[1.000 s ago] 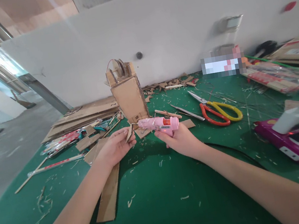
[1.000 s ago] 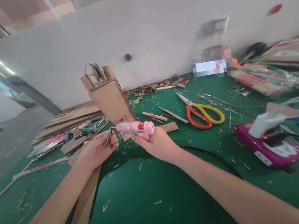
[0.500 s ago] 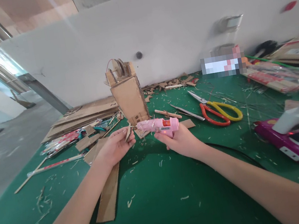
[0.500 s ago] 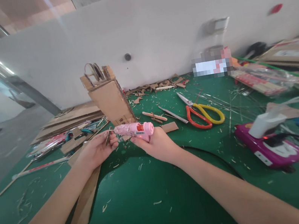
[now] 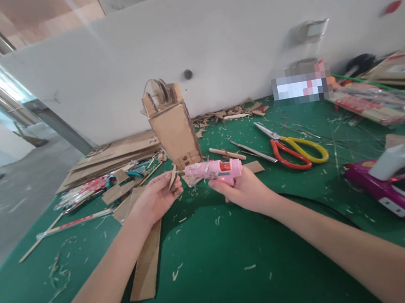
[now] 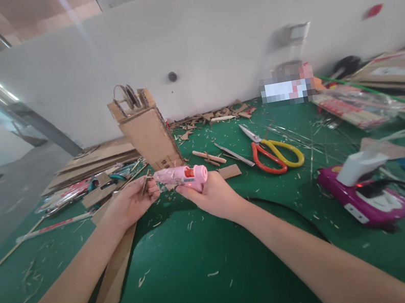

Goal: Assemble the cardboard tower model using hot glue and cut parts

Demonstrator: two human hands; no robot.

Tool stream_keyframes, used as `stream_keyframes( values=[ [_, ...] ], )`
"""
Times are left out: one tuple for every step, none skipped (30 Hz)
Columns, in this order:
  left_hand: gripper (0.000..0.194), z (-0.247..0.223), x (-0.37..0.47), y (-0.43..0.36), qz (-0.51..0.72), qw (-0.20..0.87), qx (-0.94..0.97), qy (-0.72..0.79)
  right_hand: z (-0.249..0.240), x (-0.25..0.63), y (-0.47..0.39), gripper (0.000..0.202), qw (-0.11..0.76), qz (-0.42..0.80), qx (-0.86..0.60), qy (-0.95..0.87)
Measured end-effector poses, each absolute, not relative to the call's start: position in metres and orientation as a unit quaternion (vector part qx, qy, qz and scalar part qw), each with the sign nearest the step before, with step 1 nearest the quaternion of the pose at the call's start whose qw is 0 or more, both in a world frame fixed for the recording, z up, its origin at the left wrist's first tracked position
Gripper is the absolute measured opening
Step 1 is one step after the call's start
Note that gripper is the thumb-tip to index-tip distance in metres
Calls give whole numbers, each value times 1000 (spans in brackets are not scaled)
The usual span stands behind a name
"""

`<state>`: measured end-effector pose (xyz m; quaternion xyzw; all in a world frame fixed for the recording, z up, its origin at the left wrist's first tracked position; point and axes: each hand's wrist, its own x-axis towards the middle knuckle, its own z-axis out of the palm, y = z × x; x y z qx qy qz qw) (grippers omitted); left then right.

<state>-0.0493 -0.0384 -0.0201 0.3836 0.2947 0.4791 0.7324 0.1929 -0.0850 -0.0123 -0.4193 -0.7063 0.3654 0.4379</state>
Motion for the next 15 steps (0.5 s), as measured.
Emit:
stream_keyframes(
  values=[
    [6, -20, -49, -39, 473, 733, 389, 295, -13, 193, -84, 31, 442, 363, -420, -705],
    [7, -19, -49, -39, 467, 733, 395, 297, -14, 193, -83, 31, 446, 361, -421, -702],
    [8, -19, -49, -40, 461, 733, 399, 301, -15, 193, -83, 30, 450, 359, -423, -700],
    [10, -18, -49, -41, 457, 733, 402, 305, -16, 192, -82, 30, 451, 357, -427, -698],
    [11, -18, -49, -41, 455, 732, 403, 308, -16, 192, -82, 30, 451, 354, -433, -696],
    [13, -18, -48, -42, 456, 730, 402, 312, -17, 192, -81, 31, 451, 349, -442, -692],
    [15, -18, -48, -42, 458, 729, 400, 314, -17, 192, -80, 32, 454, 341, -453, -687],
    [16, -18, -48, -42, 461, 728, 397, 316, -17, 193, -79, 33, 459, 331, -466, -681],
    [18, -17, -47, -42, 462, 728, 394, 317, -16, 194, -76, 33, 468, 319, -479, -671],
    [18, -16, -46, -43, 463, 729, 391, 318, -15, 196, -73, 32, 477, 307, -493, -660],
    [18, -15, -46, -43, 466, 729, 388, 319, -13, 200, -68, 31, 484, 297, -508, -648],
    [18, -14, -45, -43, 468, 728, 384, 322, -11, 204, -62, 30, 489, 288, -524, -635],
    [18, -13, -44, -44, 473, 725, 380, 326, -8, 210, -56, 28, 484, 281, -541, -628],
    [19, -12, -43, -44, 478, 721, 376, 331, -6, 216, -48, 25, 477, 275, -557, -622],
    [19, -11, -42, -45, 483, 717, 374, 336, -3, 223, -41, 21, 470, 262, -573, -618]
  ],
)
